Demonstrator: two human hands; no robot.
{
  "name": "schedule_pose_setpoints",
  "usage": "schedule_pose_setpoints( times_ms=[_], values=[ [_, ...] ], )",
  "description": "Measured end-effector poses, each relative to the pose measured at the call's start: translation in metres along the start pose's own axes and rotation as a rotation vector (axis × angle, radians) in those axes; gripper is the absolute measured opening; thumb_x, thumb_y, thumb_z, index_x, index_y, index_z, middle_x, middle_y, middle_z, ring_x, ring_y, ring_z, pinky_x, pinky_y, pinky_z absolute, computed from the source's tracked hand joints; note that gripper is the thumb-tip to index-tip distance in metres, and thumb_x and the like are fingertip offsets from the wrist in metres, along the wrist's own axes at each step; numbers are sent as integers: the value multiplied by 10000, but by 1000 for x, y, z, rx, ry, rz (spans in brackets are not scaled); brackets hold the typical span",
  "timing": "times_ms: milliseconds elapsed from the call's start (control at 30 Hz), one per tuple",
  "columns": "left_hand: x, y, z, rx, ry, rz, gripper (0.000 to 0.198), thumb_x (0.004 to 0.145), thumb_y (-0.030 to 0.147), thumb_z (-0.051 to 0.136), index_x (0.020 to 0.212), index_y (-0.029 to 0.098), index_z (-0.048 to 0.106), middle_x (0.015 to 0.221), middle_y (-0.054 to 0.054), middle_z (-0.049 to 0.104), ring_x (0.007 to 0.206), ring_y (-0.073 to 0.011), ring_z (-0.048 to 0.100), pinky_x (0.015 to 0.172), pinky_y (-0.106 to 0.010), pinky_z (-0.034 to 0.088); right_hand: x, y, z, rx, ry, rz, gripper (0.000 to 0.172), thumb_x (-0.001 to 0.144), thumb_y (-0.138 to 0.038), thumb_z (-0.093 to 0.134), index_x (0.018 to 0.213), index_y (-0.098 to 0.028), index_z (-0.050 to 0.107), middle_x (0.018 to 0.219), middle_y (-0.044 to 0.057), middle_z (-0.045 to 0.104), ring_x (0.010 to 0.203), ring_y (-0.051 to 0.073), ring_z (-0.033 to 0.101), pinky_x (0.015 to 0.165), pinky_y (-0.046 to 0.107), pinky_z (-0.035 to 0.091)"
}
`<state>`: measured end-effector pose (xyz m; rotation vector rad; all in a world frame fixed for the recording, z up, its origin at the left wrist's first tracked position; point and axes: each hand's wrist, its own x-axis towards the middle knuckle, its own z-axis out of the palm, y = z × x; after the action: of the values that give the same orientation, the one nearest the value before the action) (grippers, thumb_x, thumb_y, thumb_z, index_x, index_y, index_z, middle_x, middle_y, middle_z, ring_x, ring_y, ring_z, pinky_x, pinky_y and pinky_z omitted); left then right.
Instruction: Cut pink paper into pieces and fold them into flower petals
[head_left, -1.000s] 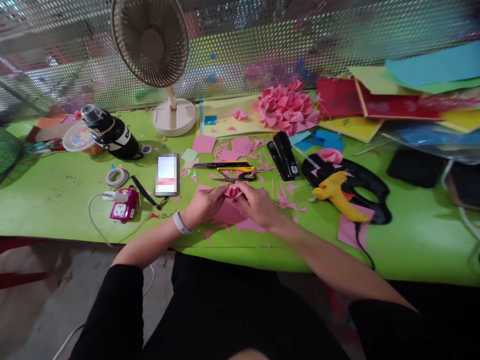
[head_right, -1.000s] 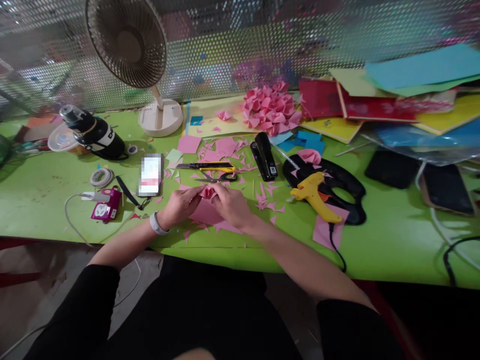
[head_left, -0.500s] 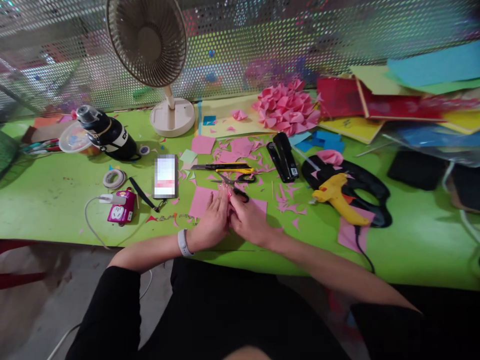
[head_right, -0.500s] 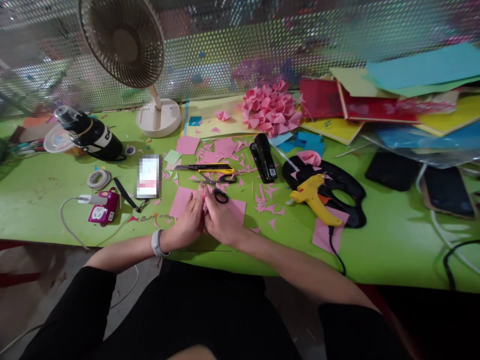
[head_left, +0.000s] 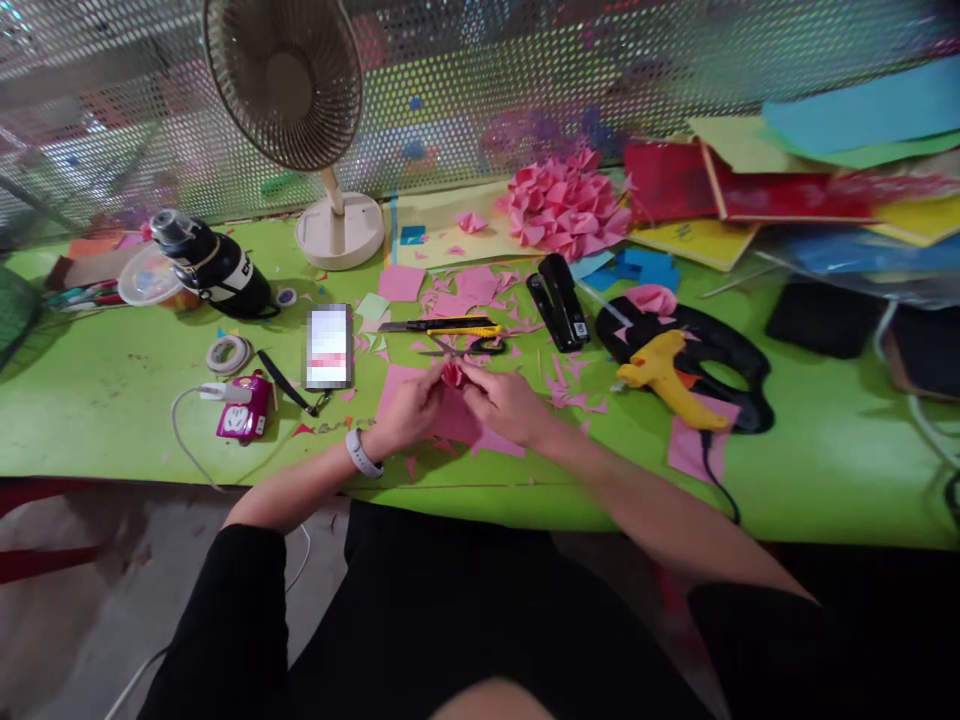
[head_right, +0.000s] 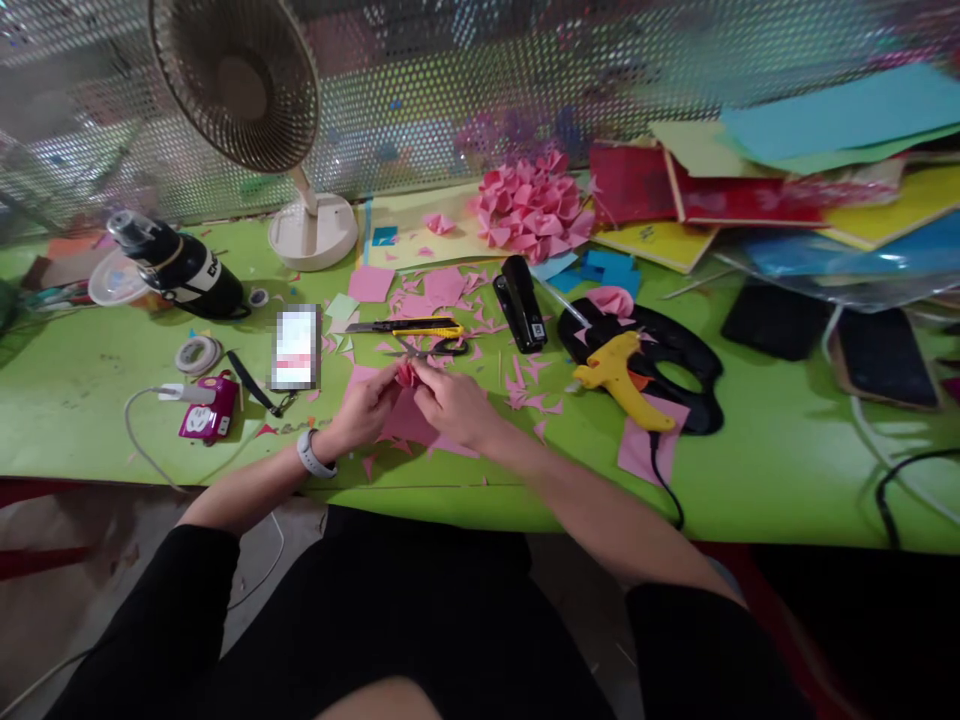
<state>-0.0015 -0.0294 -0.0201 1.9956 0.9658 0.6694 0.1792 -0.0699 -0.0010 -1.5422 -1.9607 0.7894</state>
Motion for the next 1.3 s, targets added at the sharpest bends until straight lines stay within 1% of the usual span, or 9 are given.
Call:
schedule_pose_setpoints(
  times_ms=[167,300,433,500,633,700,933,1067,1300],
  values=[
    [5,6,-11,-74,44,40,284,938,246,533,1150,171,706,1007,-68,764,874,-163,716,804,-264,563,4,9,-3,71,42,13,314,968,-253,481,1113,-160,744,717,61,731,434,132,543,443,288,450],
    [11,5,-21,-280,15,-34,236,907,281,580,1010,137,736,898,-70,761,804,-145,712,778,-272,591,8,21,-9,392,24,43,218,946,-325,571,953,-213,759,826,56,757,632,170,691,594,327,590],
    [14,2,-25,-508,-46,-158,265,881,351,638,917,100,716,842,-85,747,743,-127,709,779,-285,606,14,30,-8,697,-30,119,205,884,-377,681,960,-199,747,904,73,762,750,188,736,766,390,642],
    [15,3,-26,-528,-33,-161,269,870,354,661,922,95,707,848,-92,743,756,-129,713,774,-277,604,16,31,-7,750,-33,155,228,859,-392,713,945,-182,735,874,79,759,731,188,737,755,392,648],
    [15,7,-27,-537,-21,-128,385,841,317,703,1173,126,661,922,-84,740,777,-131,717,731,-252,599,16,29,-4,814,-18,158,253,850,-402,721,975,-183,693,875,70,753,711,181,740,707,363,654],
    [15,6,-27,-592,-40,-163,433,829,319,712,1217,140,644,890,-63,731,727,-123,712,695,-249,599,16,26,-3,847,-2,147,273,848,-397,722,1018,-194,656,876,58,749,676,172,734,665,349,651],
    [15,-1,-23,-821,-29,-294,408,759,338,772,1114,173,657,825,-10,707,668,-118,703,655,-249,596,13,17,-6,954,30,193,347,812,-367,756,1063,-214,570,766,18,740,616,181,725,590,325,633],
    [15,6,-22,-878,5,-382,387,744,316,785,1069,167,634,798,0,705,643,-113,694,670,-264,597,12,16,-4,973,83,158,339,823,-359,738,1087,-217,581,773,16,746,613,173,721,575,311,626],
    [15,9,-20,-941,44,-424,389,707,288,811,1030,156,638,765,12,698,610,-111,687,653,-265,600,10,18,0,937,104,106,301,855,-328,692,1122,-209,618,830,30,756,653,165,726,596,308,631]
  ],
)
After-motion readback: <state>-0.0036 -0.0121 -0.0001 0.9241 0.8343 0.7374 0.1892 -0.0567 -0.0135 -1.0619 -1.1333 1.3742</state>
